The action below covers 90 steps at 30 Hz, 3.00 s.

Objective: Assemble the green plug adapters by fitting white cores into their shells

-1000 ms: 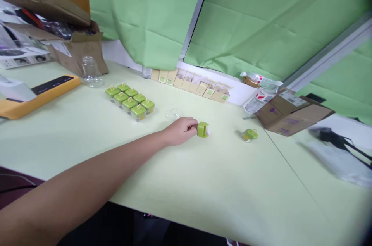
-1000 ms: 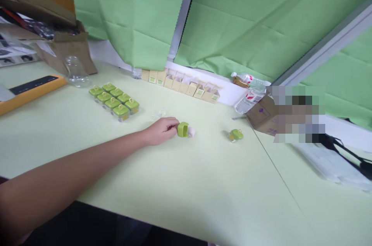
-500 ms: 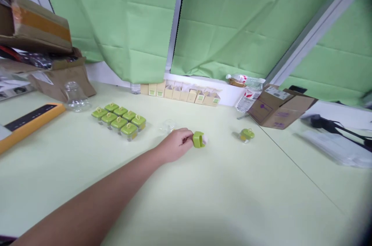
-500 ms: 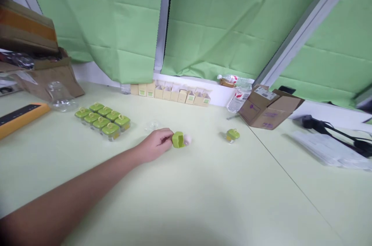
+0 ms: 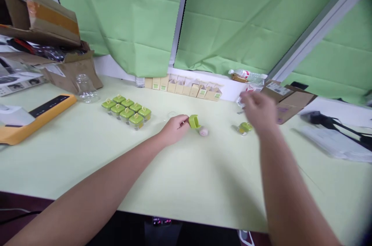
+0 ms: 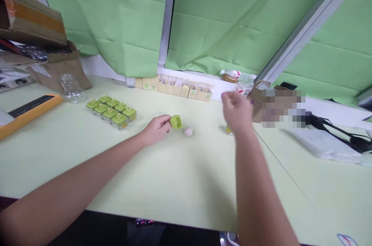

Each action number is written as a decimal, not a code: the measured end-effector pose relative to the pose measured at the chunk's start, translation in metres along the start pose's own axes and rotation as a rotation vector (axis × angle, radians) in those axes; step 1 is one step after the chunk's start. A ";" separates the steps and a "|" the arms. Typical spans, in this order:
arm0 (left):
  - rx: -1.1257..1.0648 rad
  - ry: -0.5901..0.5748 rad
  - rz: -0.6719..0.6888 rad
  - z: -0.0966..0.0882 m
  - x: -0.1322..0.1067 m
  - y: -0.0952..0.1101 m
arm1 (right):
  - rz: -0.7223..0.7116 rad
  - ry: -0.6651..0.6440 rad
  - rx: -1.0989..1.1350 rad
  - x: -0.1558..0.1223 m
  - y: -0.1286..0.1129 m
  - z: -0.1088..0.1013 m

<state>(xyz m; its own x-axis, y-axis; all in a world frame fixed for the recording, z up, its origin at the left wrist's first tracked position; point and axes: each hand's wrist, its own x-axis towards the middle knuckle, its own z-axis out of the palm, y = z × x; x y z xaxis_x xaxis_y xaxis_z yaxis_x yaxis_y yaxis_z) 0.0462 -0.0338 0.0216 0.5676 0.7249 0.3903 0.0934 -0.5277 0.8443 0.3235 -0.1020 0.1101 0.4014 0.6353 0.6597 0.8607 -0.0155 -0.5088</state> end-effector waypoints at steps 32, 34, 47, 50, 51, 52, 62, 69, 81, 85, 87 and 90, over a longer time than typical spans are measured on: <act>0.136 -0.012 -0.010 -0.006 -0.003 0.003 | 0.482 -0.671 1.089 -0.068 -0.041 0.048; 0.160 -0.012 0.007 -0.006 -0.003 0.003 | 0.473 -0.678 1.082 -0.068 -0.043 0.048; 0.131 -0.013 -0.025 -0.006 -0.005 0.004 | 0.345 -0.741 1.016 -0.076 -0.041 0.060; 0.082 -0.023 -0.066 -0.004 -0.004 0.001 | 0.334 -0.736 0.989 -0.075 -0.043 0.059; 0.068 -0.029 -0.073 -0.004 -0.004 -0.001 | 0.332 -0.740 0.978 -0.075 -0.044 0.058; 0.055 -0.036 -0.078 -0.003 -0.004 -0.002 | 0.333 -0.743 0.968 -0.075 -0.045 0.058; -0.169 -0.008 -0.170 0.001 -0.001 -0.006 | 0.334 -0.740 0.933 -0.081 -0.048 0.066; -0.344 -0.095 -0.219 0.002 -0.001 -0.003 | 0.499 -0.734 0.993 -0.081 -0.048 0.065; -0.464 -0.020 -0.212 0.002 0.002 -0.002 | 0.369 -0.714 0.970 -0.081 -0.051 0.064; -0.529 -0.022 -0.237 -0.001 0.002 0.002 | 0.290 -0.650 0.948 -0.082 -0.058 0.063; -0.565 -0.015 -0.250 -0.002 0.001 0.004 | 0.215 -0.605 0.928 -0.083 -0.060 0.064; -0.637 -0.002 -0.249 -0.003 0.001 0.003 | 0.123 -0.561 0.874 -0.087 -0.064 0.064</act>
<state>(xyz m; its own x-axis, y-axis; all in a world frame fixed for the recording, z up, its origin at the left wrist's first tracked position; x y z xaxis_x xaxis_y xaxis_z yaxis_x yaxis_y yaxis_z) 0.0444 -0.0330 0.0257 0.5935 0.7896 0.1562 -0.2777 0.0187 0.9605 0.2135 -0.1070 0.0499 0.0757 0.9378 0.3388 0.2083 0.3174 -0.9251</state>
